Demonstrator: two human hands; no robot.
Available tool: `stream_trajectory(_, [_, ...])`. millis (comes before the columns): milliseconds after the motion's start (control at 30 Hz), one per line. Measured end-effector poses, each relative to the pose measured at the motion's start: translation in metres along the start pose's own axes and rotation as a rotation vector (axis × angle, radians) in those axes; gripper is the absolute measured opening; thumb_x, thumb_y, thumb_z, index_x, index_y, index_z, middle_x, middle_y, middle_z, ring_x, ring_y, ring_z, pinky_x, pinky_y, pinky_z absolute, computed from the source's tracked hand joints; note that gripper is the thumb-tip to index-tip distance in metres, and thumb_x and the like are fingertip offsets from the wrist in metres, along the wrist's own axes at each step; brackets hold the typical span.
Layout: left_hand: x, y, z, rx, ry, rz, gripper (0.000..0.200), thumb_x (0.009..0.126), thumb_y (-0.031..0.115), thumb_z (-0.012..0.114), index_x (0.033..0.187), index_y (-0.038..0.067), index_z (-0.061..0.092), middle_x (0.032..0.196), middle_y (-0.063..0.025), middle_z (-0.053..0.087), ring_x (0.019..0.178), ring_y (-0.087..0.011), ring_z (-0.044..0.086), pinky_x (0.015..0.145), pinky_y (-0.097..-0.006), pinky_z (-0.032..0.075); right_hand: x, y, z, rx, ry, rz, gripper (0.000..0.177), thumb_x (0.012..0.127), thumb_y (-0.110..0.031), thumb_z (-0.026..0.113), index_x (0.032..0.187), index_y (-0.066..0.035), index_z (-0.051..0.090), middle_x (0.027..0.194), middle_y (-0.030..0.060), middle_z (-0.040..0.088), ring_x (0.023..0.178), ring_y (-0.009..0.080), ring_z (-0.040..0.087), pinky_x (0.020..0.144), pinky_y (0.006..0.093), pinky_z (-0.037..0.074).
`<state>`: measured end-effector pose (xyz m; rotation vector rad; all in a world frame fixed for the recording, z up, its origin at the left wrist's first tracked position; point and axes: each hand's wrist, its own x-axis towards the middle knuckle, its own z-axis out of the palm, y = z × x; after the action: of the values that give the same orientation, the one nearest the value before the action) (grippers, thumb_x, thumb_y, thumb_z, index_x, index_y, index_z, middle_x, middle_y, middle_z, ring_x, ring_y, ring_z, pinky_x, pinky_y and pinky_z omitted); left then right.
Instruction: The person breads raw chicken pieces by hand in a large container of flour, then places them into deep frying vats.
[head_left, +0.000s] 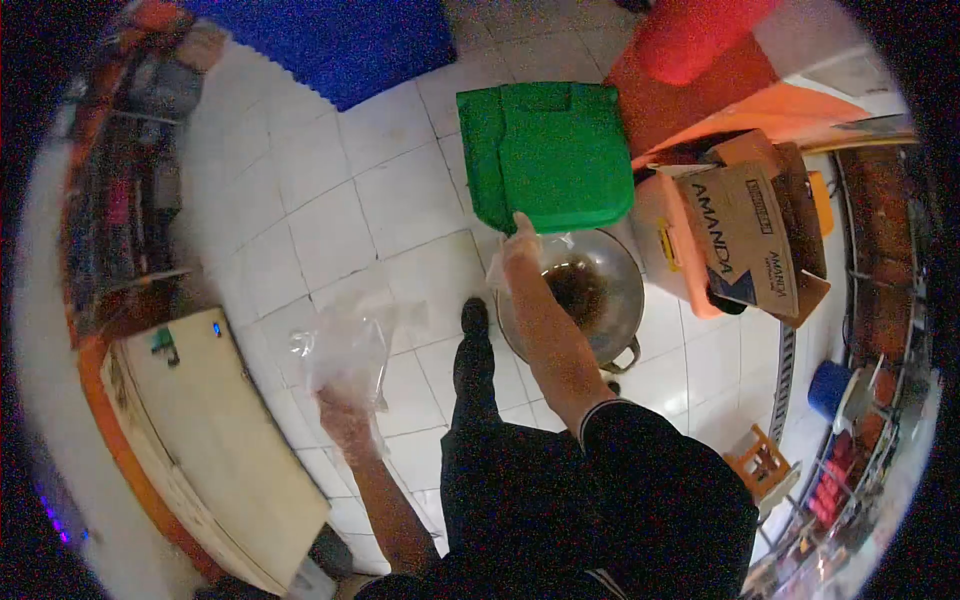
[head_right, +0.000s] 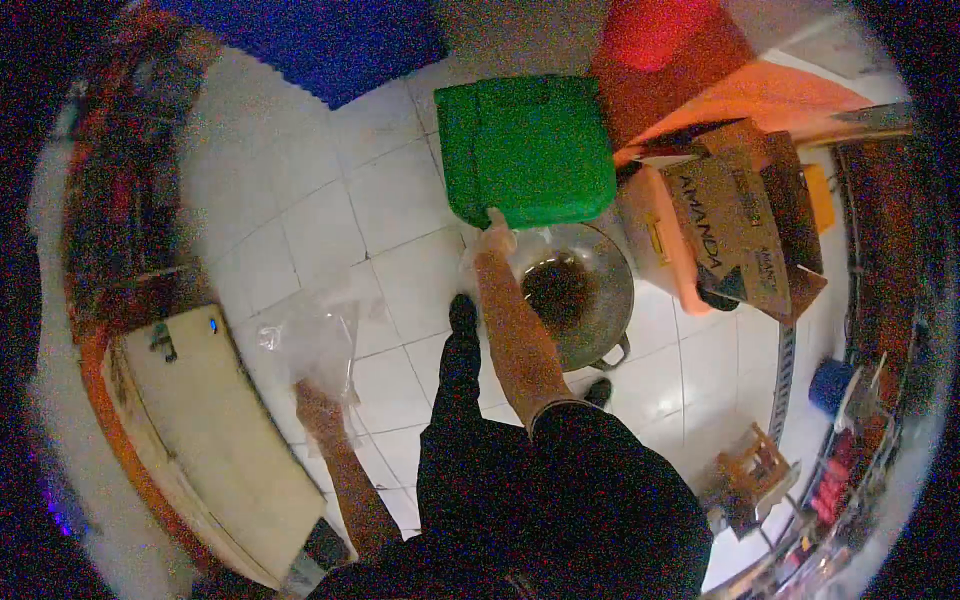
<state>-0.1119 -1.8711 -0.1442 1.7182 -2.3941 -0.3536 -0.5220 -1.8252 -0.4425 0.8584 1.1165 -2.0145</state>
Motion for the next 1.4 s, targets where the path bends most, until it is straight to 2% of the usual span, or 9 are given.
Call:
stream_trajectory(100, [0.059, -0.025, 0.037, -0.835, -0.086, -0.332, 0.053, 0.084, 0.029, 0.066, 0.126, 0.004, 0.045, 0.117, -0.0166, 0.059, 0.100, -0.0330, 0.060, 0.087, -0.0386, 0.052, 0.040, 0.009, -0.021, -0.352, 0.022, -0.419, 0.023, 0.080, -0.024, 0.067, 0.100, -0.018, 0.058, 0.095, 0.0023, 0.059, 0.081, 0.0203, 0.051, 0.069, 0.0391, 0.043])
stream_trajectory(200, [0.101, -0.028, 0.051, -1.368, -0.149, -0.576, 0.056, 0.082, 0.027, 0.070, 0.125, 0.004, 0.045, 0.116, -0.0161, 0.059, 0.101, -0.0319, 0.060, 0.088, -0.0389, 0.052, -0.018, -0.036, 0.008, 0.166, 0.070, 0.062, 0.026, 0.080, -0.027, 0.066, 0.102, -0.015, 0.059, 0.096, 0.0033, 0.060, 0.084, 0.0223, 0.051, 0.074, 0.0409, 0.043])
stream_trajectory(333, [0.131, 0.047, 0.041, -0.147, -0.415, -0.077, 0.058, 0.083, 0.030, 0.069, 0.129, 0.003, 0.046, 0.127, -0.0174, 0.052, 0.113, -0.0322, 0.054, 0.098, -0.0393, 0.045, -0.175, -0.118, 0.130, 0.220, 0.097, -0.122, 0.023, 0.086, -0.024, 0.063, 0.105, -0.011, 0.059, 0.103, 0.0060, 0.062, 0.091, 0.0226, 0.058, 0.079, 0.0384, 0.048])
stream_trajectory(433, [0.109, 0.002, 0.164, -1.102, -0.457, -0.323, 0.049, 0.092, 0.029, 0.054, 0.134, 0.005, 0.043, 0.130, -0.0150, 0.052, 0.117, -0.0307, 0.051, 0.098, -0.0450, 0.044, -0.248, -0.179, 0.202, 0.074, -0.222, -0.198, 0.016, 0.091, -0.015, 0.057, 0.105, -0.007, 0.058, 0.102, 0.0082, 0.063, 0.089, 0.0232, 0.060, 0.081, 0.0334, 0.050])
stream_trajectory(700, [0.152, 0.235, 0.233, -1.185, -0.642, -0.344, 0.051, 0.093, 0.031, 0.051, 0.136, 0.005, 0.041, 0.133, -0.0150, 0.049, 0.120, -0.0306, 0.048, 0.101, -0.0443, 0.041, -0.267, -0.256, 0.195, -0.084, -0.533, -0.318, 0.013, 0.092, -0.017, 0.053, 0.088, -0.005, 0.056, 0.085, 0.0053, 0.059, 0.080, 0.0203, 0.059, 0.068, 0.0274, 0.049])
stream_trajectory(767, [0.155, 0.259, 0.263, -1.126, -0.658, -0.337, 0.051, 0.094, 0.031, 0.050, 0.136, 0.005, 0.040, 0.133, -0.0150, 0.048, 0.121, -0.0306, 0.047, 0.101, -0.0441, 0.040, -0.321, -0.242, 0.158, -0.089, -0.327, -0.367, 0.010, 0.091, -0.010, 0.050, 0.084, -0.007, 0.055, 0.081, 0.0032, 0.056, 0.076, 0.0169, 0.055, 0.066, 0.0258, 0.046])
stream_trajectory(867, [0.131, 0.238, 0.284, -1.036, -0.725, -0.228, 0.052, 0.094, 0.032, 0.049, 0.137, 0.004, 0.039, 0.134, -0.0151, 0.047, 0.122, -0.0305, 0.046, 0.102, -0.0439, 0.039, -0.386, -0.216, 0.034, -1.393, 0.017, -0.864, 0.007, 0.076, -0.015, 0.056, 0.078, -0.009, 0.059, 0.068, 0.0118, 0.060, 0.066, 0.0260, 0.060, 0.058, 0.0383, 0.046])
stream_trajectory(1000, [0.054, 0.149, 0.224, -0.964, -0.974, -0.167, 0.053, 0.095, 0.033, 0.047, 0.138, 0.004, 0.038, 0.136, -0.0151, 0.045, 0.124, -0.0305, 0.044, 0.104, -0.0435, 0.038, -0.484, -0.150, -0.161, -1.416, 0.125, -0.833, 0.014, 0.077, -0.021, 0.062, 0.084, -0.009, 0.063, 0.064, 0.0081, 0.062, 0.060, 0.0250, 0.063, 0.054, 0.0379, 0.049])
stream_trajectory(1400, [-0.270, 0.178, 0.143, -0.078, -1.343, 0.131, 0.055, 0.096, 0.036, 0.042, 0.140, 0.003, 0.035, 0.140, -0.0152, 0.041, 0.128, -0.0304, 0.040, 0.107, -0.0425, 0.034, -0.758, -0.008, -0.598, 0.903, 0.886, -0.353, 0.028, 0.094, -0.027, 0.049, 0.088, -0.002, 0.061, 0.062, 0.0049, 0.049, 0.053, 0.0173, 0.047, 0.050, 0.0358, 0.040])
